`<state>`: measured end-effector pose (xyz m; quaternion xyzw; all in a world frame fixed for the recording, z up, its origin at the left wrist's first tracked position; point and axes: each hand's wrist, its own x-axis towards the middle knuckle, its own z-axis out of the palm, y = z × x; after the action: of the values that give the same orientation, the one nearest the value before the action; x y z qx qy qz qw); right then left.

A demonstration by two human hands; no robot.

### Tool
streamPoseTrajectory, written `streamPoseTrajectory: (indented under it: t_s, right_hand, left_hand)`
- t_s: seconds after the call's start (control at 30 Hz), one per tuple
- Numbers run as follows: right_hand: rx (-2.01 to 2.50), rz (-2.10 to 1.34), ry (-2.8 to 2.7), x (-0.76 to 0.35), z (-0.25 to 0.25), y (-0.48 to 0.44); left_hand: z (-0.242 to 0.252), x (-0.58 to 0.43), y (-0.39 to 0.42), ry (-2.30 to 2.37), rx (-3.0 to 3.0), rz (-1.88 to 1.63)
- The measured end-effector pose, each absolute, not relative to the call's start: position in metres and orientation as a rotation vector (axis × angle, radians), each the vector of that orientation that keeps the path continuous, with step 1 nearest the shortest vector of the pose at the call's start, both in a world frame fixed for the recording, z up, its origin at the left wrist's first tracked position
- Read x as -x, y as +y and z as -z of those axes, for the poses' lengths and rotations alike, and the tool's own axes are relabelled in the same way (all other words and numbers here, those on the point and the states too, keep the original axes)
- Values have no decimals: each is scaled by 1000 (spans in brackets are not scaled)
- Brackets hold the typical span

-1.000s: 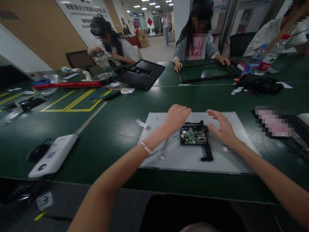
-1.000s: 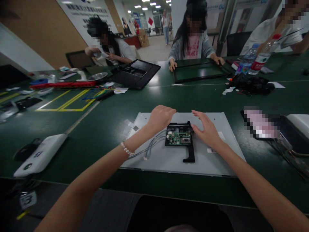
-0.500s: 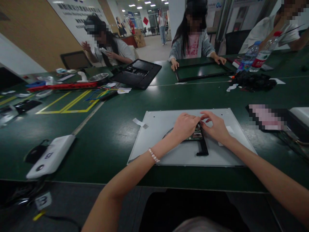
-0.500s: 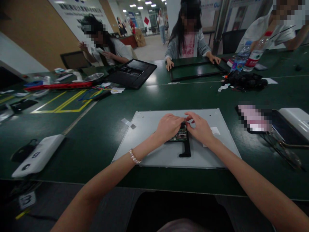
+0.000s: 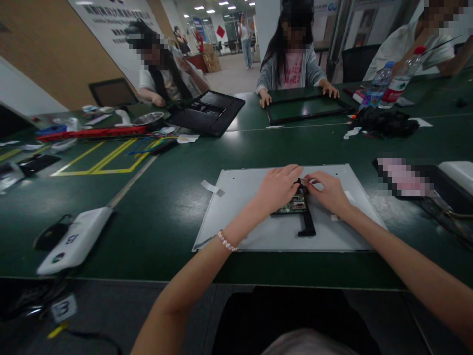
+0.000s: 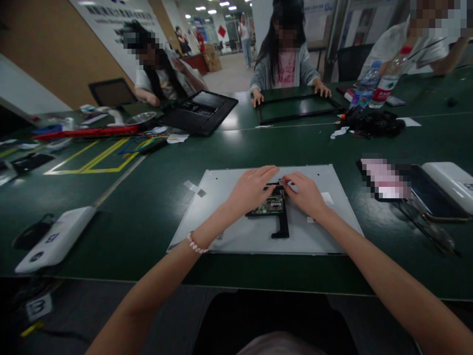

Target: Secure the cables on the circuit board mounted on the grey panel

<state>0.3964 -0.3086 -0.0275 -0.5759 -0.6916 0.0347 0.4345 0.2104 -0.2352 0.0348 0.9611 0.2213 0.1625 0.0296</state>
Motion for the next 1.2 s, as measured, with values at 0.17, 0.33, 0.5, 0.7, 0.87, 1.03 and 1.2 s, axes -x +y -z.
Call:
streamPoseTrajectory:
  t_s: [0.17,0.33,0.5,0.7,0.87,1.03,1.2]
  right_hand:
    - [1477,-100,-1601,-403,29,-308]
    - [1533,-316,-1392,-417,42,-302]
    - [1521,-347,-1362,-425,48,-296]
    - [1500,-332,-1405,-423,45,-296]
    - [1502,-322,-1447,-423,45,-296]
    - [1523,-302,-1512,-421,46,-298]
    - [1566,-178,-1713,-419,44,-302]
  left_hand:
    - [-41,-167,-193,651,-2642,-188]
    - [-23,-137,-170,589,-2471,-4]
    - [-7,-138,-174,547,-2520,121]
    - [-8,-139,-176,572,-2527,72]
    - [-11,-134,-176,507,-2523,29]
    - [-17,-134,-183,471,-2486,-6]
    - [-19,-134,-187,453,-2462,-24]
